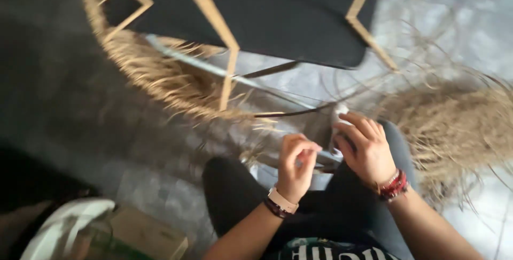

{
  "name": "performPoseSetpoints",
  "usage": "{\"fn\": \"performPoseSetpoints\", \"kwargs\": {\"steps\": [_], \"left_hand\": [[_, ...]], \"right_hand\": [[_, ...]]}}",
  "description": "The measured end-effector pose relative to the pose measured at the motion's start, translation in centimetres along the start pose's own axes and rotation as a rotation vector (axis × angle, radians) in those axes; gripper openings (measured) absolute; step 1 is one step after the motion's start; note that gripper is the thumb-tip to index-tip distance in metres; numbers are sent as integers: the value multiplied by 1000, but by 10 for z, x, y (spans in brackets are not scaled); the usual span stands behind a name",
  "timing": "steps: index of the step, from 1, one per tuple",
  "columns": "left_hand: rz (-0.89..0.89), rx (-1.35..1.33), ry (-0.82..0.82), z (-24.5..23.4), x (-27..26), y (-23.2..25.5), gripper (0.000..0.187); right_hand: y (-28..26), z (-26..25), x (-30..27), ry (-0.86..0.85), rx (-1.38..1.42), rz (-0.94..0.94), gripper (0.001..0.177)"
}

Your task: Weaving natural fibers around a circular frame to create a furniture piece

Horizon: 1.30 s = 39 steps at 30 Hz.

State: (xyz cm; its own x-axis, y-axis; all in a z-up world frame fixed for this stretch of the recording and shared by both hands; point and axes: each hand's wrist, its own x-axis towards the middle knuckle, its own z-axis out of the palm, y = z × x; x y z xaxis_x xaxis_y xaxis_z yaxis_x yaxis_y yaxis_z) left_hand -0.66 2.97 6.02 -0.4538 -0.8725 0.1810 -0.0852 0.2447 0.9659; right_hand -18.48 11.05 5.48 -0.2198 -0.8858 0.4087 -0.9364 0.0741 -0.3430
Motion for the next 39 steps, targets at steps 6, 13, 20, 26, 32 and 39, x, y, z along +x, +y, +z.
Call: {"fn": "performPoseSetpoints", "kwargs": {"steps": [6,13,20,26,32,39], "left_hand": [[2,-254,-473,140,4,26,13],[-405,-428,-865,311,-43,-56,15],[-961,-441,-852,379,-45,-84,31],[-1214,-458,-792,395,-39,-110,25],[-1327,-422,-811,384,-25,-68,18],[-1413,-381,-821,374,-27,-74,22]], "right_hand": [[46,-62,-103,58,188,501,32],[122,-36,-205,351,321,959,26],[228,45,-276,605,738,1609,29],[362,205,-386,521,538,1799,37],[466,265,-412,151,407,1730,93],[467,193,-328,-329,433,1670,31]]}}
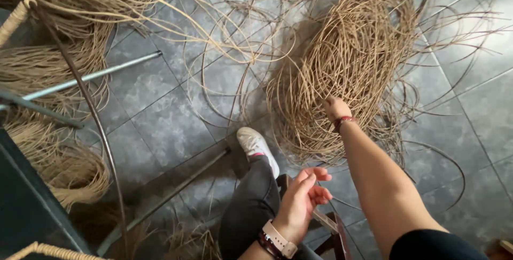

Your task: Weaving natural fibers around a circular frame to create a furniture piece

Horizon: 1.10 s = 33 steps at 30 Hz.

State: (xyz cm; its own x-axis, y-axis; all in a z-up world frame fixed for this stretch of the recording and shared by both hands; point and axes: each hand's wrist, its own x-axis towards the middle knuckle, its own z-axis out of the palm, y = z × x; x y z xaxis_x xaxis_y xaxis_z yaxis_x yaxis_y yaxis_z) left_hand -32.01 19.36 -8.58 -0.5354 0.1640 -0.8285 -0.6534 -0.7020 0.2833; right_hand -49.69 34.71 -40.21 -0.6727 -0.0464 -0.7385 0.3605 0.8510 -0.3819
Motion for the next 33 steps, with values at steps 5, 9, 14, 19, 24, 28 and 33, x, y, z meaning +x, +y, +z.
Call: {"fn": "performPoseSetpoints", "kwargs": {"steps": [5,9,14,19,24,28,33], "left_hand": [[-103,87,184,9,3,6,43],[-267,196,154,0,21,-21,84],[-249,141,-300,26,6,-14,49],[91,96,-2,40,7,-40,29],[674,1144,-51,29,-46,-93,14],[675,1949,-386,19,-75,-91,17],[282,1028,-820,81,-107,-40,66]], "right_hand": [[-25,-20,-113,356,-75,-340,38],[-23,-28,-257,570,7,-649,46],[-17,-43,-402,461,240,-808,32],[8,-72,-444,301,426,-697,28],[-13,-124,-413,-216,1215,-108,36],[-31,-167,-409,-399,1396,-158,26],[30,-150,-442,-286,1010,-210,37]]}}
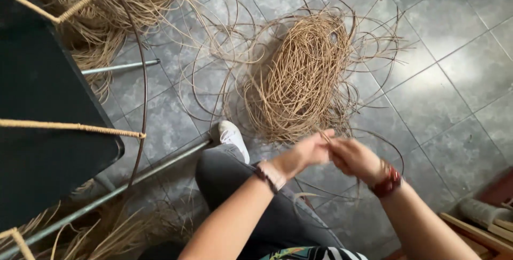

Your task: Weaving natural fibers around a circular frame to create a furniture piece

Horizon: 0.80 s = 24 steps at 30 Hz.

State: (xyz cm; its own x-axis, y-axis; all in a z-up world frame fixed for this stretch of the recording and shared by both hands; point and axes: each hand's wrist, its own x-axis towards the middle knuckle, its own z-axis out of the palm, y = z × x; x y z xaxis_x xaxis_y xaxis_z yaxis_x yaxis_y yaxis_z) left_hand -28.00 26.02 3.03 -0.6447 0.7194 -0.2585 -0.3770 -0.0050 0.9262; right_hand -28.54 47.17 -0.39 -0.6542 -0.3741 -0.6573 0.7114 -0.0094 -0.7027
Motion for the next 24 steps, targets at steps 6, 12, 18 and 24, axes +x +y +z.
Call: {"fn": "performPoseSetpoints", "kwargs": {"steps": [6,12,18,24], "left_hand": [[-5,-1054,823,6,33,-8,37],[-72,342,485,68,-2,-43,16],[-225,652,60,44,-13,-10,33],[185,-1210,701,4,-5,35,27]], "right_hand": [[21,-15,-65,-159,-589,149,42],[-33,18,-37,-122,-183,39,40],[-9,15,-27,0,328,26,36],[0,11,-72,-236,-36,38,58]]}}
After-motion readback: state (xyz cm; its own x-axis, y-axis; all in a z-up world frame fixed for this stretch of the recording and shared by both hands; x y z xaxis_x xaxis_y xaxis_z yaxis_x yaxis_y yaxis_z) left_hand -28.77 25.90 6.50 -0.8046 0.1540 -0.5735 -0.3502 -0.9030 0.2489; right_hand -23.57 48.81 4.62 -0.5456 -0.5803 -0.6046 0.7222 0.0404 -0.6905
